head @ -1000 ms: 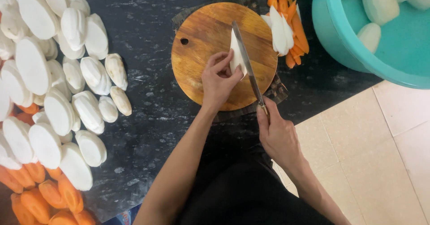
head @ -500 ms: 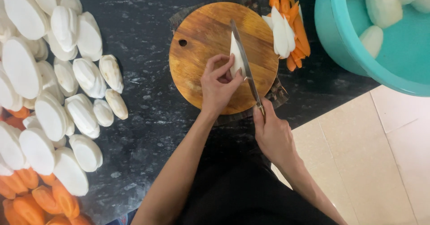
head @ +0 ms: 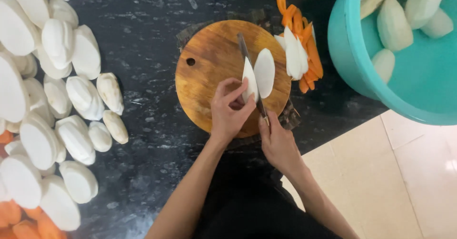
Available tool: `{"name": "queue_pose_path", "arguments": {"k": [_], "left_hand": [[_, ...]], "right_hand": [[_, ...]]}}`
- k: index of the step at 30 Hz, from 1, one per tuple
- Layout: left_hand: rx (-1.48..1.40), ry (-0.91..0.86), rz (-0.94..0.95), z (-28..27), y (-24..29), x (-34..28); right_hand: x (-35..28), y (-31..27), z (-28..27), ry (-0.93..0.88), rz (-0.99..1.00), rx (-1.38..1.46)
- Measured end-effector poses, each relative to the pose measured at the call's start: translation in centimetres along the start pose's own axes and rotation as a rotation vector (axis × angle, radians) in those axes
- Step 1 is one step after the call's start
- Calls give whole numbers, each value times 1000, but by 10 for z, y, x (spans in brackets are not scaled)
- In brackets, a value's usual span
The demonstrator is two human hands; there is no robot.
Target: Slicing white radishes and carrots on a wooden cutting board using a cleaver
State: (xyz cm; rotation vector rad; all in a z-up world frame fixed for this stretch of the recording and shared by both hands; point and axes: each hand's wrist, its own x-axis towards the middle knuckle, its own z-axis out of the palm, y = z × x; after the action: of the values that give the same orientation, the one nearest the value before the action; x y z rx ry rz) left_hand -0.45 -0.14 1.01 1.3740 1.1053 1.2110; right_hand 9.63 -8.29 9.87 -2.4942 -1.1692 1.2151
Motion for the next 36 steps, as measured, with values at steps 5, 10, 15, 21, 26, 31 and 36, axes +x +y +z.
{"name": "queue_pose_path", "arguments": {"k": [5,10,15,21,26,31,36], "left_hand": [[-1,-12,-31,0,-5,-5],[-33,13,-58,2,-5,-5],[-58,0,-75,1,-8,-4],[-46,-1,-71,1,-1,-2],[-52,8,-67,3,-1,-3],[-52,11,-67,4,-3,-4],[-58,32,-35,4,0,-3]], "right_hand": [[-15,-1,-4,50,-16,-5],[-36,1,-12,99,-9,50],[-57,-16,-24,131,-29,23],[-53,-10,-18,149,-64,10],[-62,-8,-17,118,-28,7],[-76,-1,-12,68,54,7],[-64,2,-10,68,20,25]]}}
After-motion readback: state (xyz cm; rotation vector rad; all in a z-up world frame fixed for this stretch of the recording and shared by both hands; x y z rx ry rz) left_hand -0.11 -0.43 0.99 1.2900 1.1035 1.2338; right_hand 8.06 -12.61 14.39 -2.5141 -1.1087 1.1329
